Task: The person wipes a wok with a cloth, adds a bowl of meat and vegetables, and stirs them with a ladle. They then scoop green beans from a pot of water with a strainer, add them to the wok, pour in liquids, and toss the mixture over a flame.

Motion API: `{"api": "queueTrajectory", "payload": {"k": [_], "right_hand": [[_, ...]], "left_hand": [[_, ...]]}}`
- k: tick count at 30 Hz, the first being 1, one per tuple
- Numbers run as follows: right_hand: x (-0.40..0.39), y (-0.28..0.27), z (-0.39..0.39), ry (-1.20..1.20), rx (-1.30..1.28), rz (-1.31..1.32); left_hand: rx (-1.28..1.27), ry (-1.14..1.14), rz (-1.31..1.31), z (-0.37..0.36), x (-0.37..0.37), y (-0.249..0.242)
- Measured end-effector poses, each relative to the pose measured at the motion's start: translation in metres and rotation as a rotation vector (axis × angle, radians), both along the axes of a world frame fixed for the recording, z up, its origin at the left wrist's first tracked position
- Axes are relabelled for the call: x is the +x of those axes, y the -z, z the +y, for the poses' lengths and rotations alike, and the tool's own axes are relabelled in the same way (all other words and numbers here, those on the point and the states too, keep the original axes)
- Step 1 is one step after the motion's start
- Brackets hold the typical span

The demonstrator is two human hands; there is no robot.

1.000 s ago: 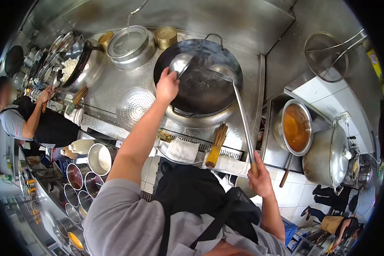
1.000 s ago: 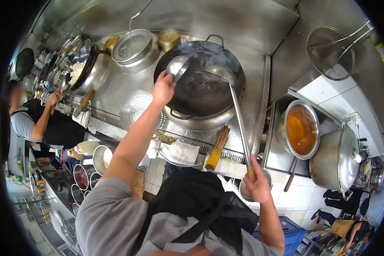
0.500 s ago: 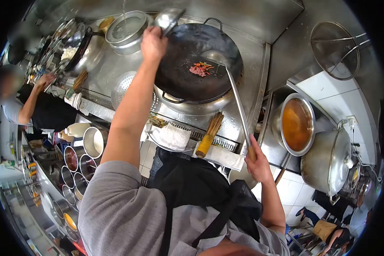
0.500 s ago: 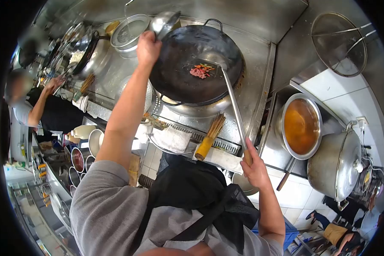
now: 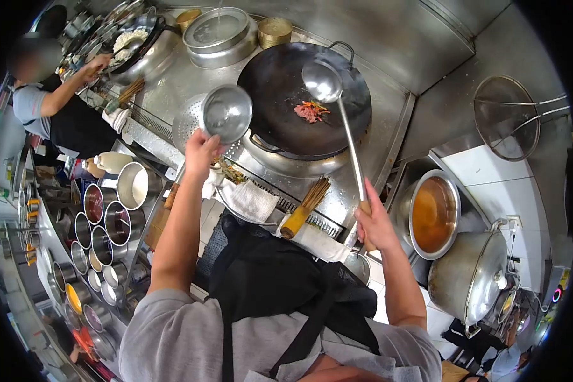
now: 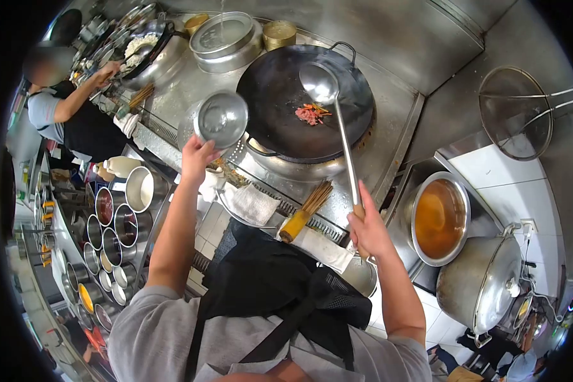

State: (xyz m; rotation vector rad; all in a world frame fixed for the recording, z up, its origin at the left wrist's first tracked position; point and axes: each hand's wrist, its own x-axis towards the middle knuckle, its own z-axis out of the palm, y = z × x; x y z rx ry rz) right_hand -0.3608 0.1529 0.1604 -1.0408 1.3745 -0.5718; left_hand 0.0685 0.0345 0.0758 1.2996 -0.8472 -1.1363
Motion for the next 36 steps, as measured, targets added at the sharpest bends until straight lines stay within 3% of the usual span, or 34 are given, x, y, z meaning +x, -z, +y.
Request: {"api": "queueTrajectory", "payload": {"k": [4, 5, 6, 10, 12, 16, 23, 26, 29, 34, 36], "right_hand": [[0.031, 0.017, -0.035, 0.081, 0.132, -0.079], [0.039, 0.015, -0.035, -0.015, 0.038, 0.125], [0.041, 0.012, -0.033, -0.022, 0.032, 0.137], [0.051, 0.007, -0.018, 0.062, -0.037, -0.059], [0.058, 0.005, -0.012, 0.114, 0.115, -0.185], [0.083, 0.018, -0.002, 0.11, 0.106, -0.11], [0.113, 0.032, 0.012, 0.215, 0.05, -0.206], [0.132, 0.021, 0.005, 0.222, -0.038, -0.116], [0.156, 0.005, 0.007, 0.392, -0.175, 0.163], [0.137, -0.004, 0.052, 0.508, -0.334, 0.098], [0.121, -0.003, 0.091, 0.597, -0.407, 0.126]], "left_hand": [[0.077, -0.124, 0.097, 0.066, 0.011, -0.012], [0.082, -0.133, 0.115, 0.077, 0.015, -0.013], [0.09, -0.145, 0.134, 0.09, 0.021, -0.011], [0.097, -0.152, 0.16, 0.126, 0.042, -0.019], [0.073, -0.132, 0.165, 0.137, 0.054, -0.014], [0.075, -0.091, 0.203, 0.162, 0.073, -0.013], [0.106, 0.078, 0.335, 0.223, 0.11, 0.005], [0.149, 0.105, 0.333, 0.242, 0.128, 0.014], [0.16, 0.094, 0.336, 0.256, 0.142, -0.003], [0.079, 0.116, 0.308, 0.267, 0.18, -0.002], [0.085, 0.084, 0.286, 0.27, 0.203, 0.02]]}}
